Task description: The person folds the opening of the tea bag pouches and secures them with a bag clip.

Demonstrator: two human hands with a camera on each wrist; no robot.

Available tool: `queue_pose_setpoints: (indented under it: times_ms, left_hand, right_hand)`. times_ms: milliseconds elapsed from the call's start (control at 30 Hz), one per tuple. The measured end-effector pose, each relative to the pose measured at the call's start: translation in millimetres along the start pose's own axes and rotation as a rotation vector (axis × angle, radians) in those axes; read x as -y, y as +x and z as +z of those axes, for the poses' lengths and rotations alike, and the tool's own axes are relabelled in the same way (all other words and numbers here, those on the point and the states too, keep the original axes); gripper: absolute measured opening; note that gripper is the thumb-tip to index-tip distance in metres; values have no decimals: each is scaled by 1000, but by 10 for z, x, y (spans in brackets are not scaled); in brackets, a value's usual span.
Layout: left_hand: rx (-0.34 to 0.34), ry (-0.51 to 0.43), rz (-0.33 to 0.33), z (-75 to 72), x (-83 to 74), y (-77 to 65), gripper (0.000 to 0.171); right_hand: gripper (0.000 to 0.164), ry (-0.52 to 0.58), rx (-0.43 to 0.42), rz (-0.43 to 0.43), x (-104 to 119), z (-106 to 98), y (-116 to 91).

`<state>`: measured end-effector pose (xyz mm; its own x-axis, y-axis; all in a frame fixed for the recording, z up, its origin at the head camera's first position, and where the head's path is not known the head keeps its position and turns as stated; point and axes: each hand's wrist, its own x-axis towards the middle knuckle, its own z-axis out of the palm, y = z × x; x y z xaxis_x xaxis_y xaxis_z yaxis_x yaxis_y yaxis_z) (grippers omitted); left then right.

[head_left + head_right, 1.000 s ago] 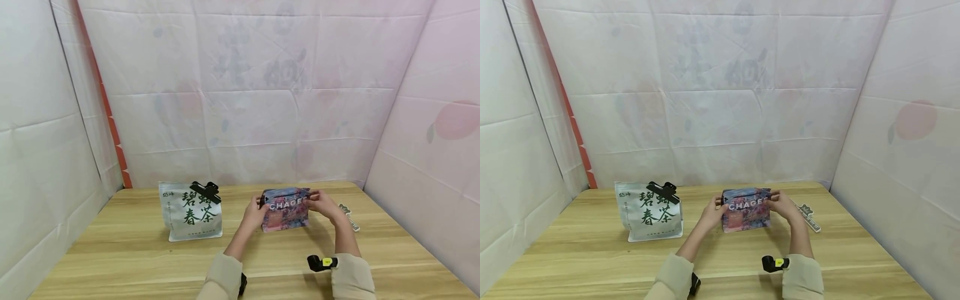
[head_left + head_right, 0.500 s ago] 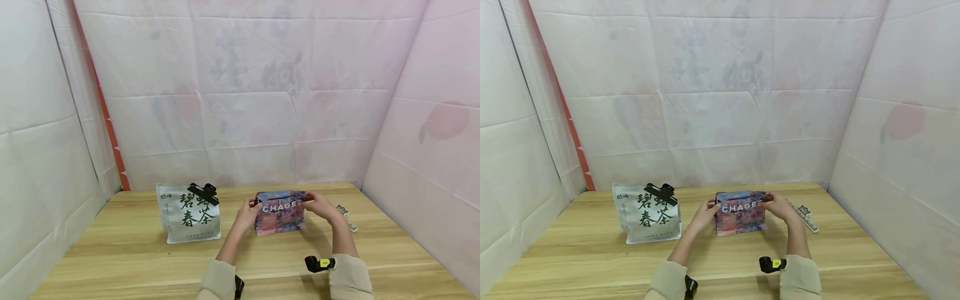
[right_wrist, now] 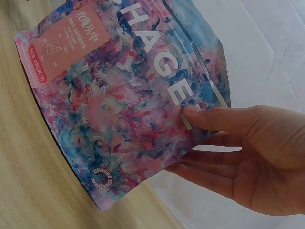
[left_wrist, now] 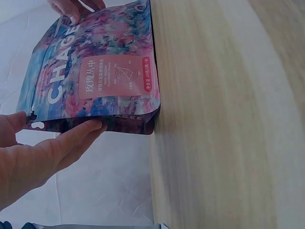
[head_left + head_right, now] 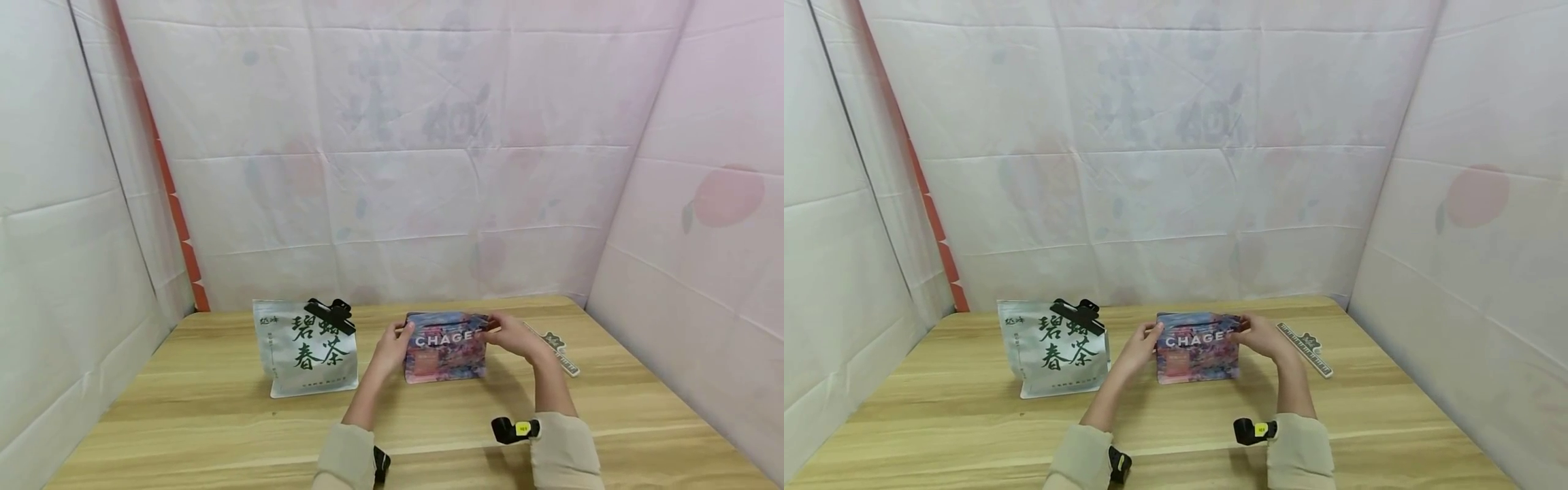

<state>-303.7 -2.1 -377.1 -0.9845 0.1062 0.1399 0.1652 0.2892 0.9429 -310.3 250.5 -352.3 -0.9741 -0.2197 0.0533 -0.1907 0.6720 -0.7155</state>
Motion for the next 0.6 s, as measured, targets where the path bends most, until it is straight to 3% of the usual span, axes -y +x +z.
queue_pose_setpoints:
  times_ms: [367,600]
  left_hand:
    - [-17,-35,-38,-72,-12,-3,54]
    - [-28,-8,-39,-116,-11,8,53]
  right_hand:
    - [35,-24,35,-28,73,35,14]
    - [32,-58,29,-46,111,46,19]
